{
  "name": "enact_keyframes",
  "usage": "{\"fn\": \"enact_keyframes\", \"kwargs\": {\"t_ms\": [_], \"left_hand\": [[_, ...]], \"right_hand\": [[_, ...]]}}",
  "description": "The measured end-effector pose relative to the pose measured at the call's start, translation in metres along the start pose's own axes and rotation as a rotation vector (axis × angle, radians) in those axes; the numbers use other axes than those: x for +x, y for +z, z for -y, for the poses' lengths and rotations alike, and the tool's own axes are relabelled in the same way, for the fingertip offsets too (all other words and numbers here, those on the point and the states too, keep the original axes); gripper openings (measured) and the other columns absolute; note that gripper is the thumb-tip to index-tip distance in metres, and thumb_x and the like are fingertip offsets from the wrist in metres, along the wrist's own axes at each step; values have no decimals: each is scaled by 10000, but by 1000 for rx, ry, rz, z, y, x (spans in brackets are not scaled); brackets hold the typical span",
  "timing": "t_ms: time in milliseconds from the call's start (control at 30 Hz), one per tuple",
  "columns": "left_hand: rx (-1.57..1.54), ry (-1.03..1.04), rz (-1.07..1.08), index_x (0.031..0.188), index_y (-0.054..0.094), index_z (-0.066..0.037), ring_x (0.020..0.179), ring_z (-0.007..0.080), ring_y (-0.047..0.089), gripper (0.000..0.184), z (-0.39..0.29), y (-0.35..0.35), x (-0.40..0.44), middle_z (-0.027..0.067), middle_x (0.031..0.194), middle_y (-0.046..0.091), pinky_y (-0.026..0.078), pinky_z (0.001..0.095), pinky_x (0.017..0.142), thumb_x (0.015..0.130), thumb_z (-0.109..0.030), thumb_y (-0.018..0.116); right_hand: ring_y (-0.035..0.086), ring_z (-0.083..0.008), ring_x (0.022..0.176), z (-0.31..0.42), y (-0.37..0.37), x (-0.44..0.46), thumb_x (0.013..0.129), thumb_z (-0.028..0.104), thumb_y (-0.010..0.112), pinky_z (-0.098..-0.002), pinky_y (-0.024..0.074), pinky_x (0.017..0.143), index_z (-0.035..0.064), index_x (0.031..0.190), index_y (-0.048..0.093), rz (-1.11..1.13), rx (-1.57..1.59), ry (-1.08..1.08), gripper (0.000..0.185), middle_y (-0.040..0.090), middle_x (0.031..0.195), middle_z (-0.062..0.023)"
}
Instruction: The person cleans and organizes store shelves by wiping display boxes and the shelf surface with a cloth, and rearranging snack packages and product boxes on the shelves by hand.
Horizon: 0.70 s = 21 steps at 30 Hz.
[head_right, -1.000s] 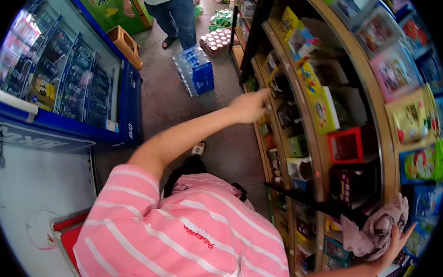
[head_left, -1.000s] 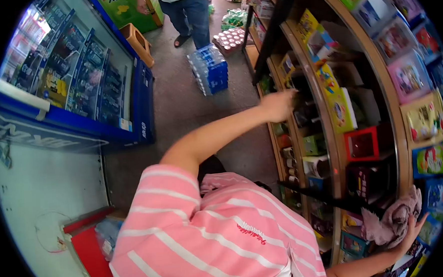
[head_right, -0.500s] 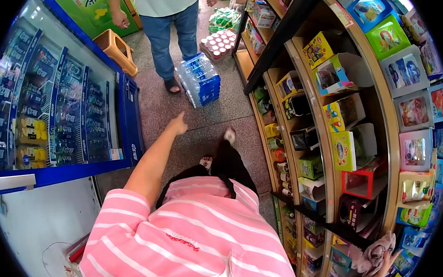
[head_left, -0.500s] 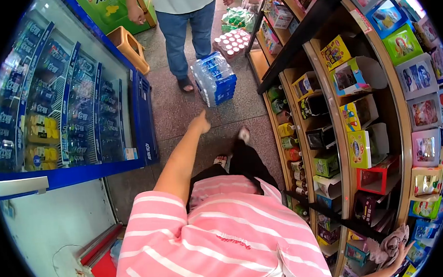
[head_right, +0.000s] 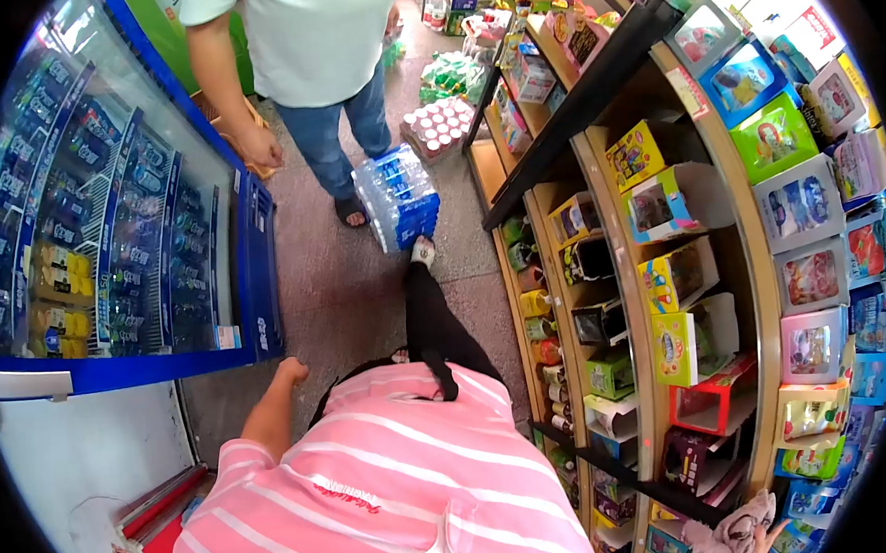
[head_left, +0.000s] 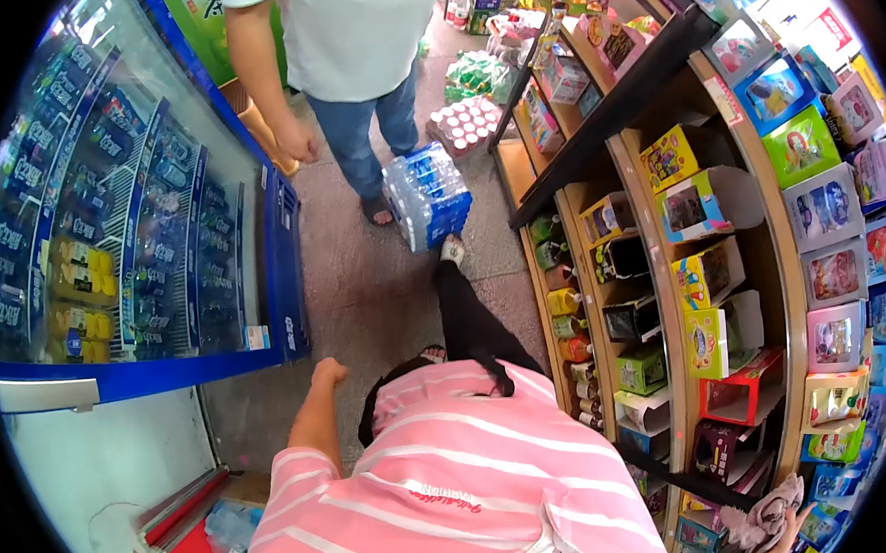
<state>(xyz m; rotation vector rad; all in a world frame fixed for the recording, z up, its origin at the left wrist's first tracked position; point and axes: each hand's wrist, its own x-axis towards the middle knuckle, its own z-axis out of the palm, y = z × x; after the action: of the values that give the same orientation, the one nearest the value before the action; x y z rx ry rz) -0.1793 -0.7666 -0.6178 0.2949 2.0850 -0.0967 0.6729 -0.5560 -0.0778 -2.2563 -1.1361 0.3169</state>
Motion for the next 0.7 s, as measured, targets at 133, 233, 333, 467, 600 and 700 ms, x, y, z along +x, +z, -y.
{"fn": "enact_keyframes", "kwargs": {"t_ms": [133, 233, 333, 467, 600, 700], "left_hand": [[-53, 177, -127, 1106, 596, -49, 1082, 337, 535, 418, -61, -23, -1, 199, 1158, 557, 427, 410, 909, 740, -236, 522], [-18, 342, -196, 1132, 583, -86, 1075, 344, 534, 414, -116, -47, -21, 169, 1161, 564, 428, 418, 903, 760, -250, 503], [-13, 399, -227, 1098, 605, -102, 1052, 341, 547, 378, -159, -58, -46, 160, 1135, 579, 437, 412, 891, 767, -252, 502], [129, 510, -184, 1054, 626, -99, 1036, 331, 558, 345, -186, -31, -31, 175, 1102, 589, 446, 409, 876, 773, -256, 503], [230, 574, -105, 1061, 623, -85, 1037, 325, 560, 354, -201, 0, -34, 183, 1103, 588, 456, 408, 860, 771, -255, 510], [423, 598, 0, 1067, 619, -71, 1046, 312, 559, 364, -205, 27, -35, 191, 1114, 581, 458, 410, 854, 766, -252, 525]], "right_hand": [[304, -277, 1238, -2, -5, -4, 715, 202, 692, -386, 305, 998, 60, 1428, 64, 0, 14, 9, 961, 201, 1419, -212], [301, -275, 1239, -4, -4, -1, 716, 199, 690, -387, 306, 997, 68, 1430, 67, 4, 24, 6, 956, 202, 1420, -210], [298, -274, 1241, 7, -13, 9, 717, 196, 688, -388, 307, 996, 77, 1431, 70, 4, 27, -20, 952, 202, 1421, -207], [295, -272, 1243, 26, -17, 7, 718, 191, 686, -389, 308, 995, 88, 1433, 74, 3, 17, -13, 947, 203, 1422, -203], [291, -269, 1245, 34, -15, 4, 719, 187, 684, -390, 309, 993, 99, 1435, 78, 0, 34, 5, 942, 204, 1423, -199], [288, -268, 1246, 50, -13, -1, 720, 184, 682, -391, 310, 992, 107, 1437, 81, 8, 21, 17, 938, 205, 1424, -196]]}}
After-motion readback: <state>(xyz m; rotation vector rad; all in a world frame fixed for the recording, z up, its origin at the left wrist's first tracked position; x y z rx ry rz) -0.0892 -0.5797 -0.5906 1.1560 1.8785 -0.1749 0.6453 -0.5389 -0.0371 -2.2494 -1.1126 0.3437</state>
